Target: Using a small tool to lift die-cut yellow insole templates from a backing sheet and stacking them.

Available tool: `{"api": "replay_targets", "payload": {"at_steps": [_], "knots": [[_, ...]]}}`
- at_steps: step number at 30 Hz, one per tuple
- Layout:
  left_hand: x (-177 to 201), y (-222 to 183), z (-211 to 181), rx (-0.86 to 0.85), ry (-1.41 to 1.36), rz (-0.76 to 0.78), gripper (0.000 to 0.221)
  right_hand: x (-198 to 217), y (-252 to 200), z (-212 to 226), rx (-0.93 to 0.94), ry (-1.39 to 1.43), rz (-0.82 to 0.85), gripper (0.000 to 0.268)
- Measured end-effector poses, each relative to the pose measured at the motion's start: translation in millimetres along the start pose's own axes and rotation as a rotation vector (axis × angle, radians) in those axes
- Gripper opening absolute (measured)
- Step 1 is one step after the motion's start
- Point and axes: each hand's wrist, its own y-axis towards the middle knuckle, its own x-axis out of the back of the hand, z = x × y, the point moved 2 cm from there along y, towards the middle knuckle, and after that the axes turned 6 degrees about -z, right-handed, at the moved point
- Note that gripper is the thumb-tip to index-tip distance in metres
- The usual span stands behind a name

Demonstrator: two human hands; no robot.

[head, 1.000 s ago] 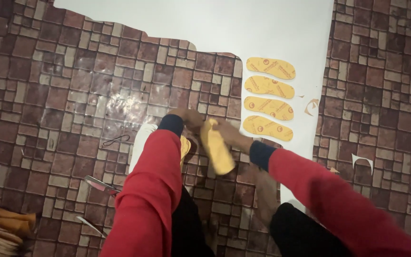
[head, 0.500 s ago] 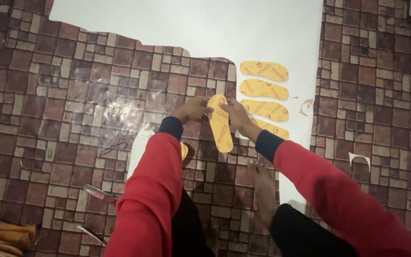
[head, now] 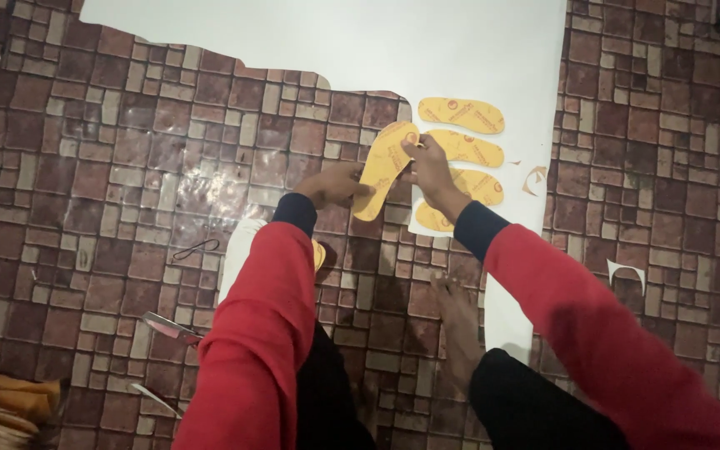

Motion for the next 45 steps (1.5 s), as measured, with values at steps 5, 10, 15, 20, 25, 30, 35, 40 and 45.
{"api": "replay_targets", "payload": {"at_steps": [5,10,15,20,25,30,35,40,45], "knots": [[10.0,18.4,17.3,0.006,-0.040,-0.052,0.034,12.0,9.5,-4.7,-0.017,0.056,0.017,0.042],[3.3,27.7,17.6,0.015,0.024,-0.037,0.042,24.0,24.8,-23.6,-0.005,-0.050,0.005,0.046],[3.8,67.3,47.8,-0.029,0.121,-0.054,0.045,26.1,23.3,-26.1,-0.025,-0.040,0.020,0.046],[8.9,71.7,55.3,-0.048,0.122,-0.053,0.047,25.8,19.6,-29.6,-0.038,-0.105,0.032,0.037],[5.6,91.5,68.2,-0.038,0.212,-0.033,0.047,28.1,17.2,-30.8,-0.053,-0.071,0.014,0.028],[6.3,102.1,68.1,-0.066,0.349,-0.052,0.047,30.8,17.8,-31.1,-0.052,-0.094,0.012,0.034],[21.8,97.2,71.8,-0.020,0.274,-0.377,0.047,36.5,24.0,-38.2,-0.073,-0.085,0.003,0.039],[28.9,119.1,82.9,-0.061,-0.271,-0.509,0.030,51.5,50.0,-64.9,-0.100,-0.022,-0.009,0.055],[24.0,123.9,68.6,-0.023,-0.320,-0.579,0.033,36.9,22.3,-30.0,-0.090,-0.021,-0.022,0.064]]}}
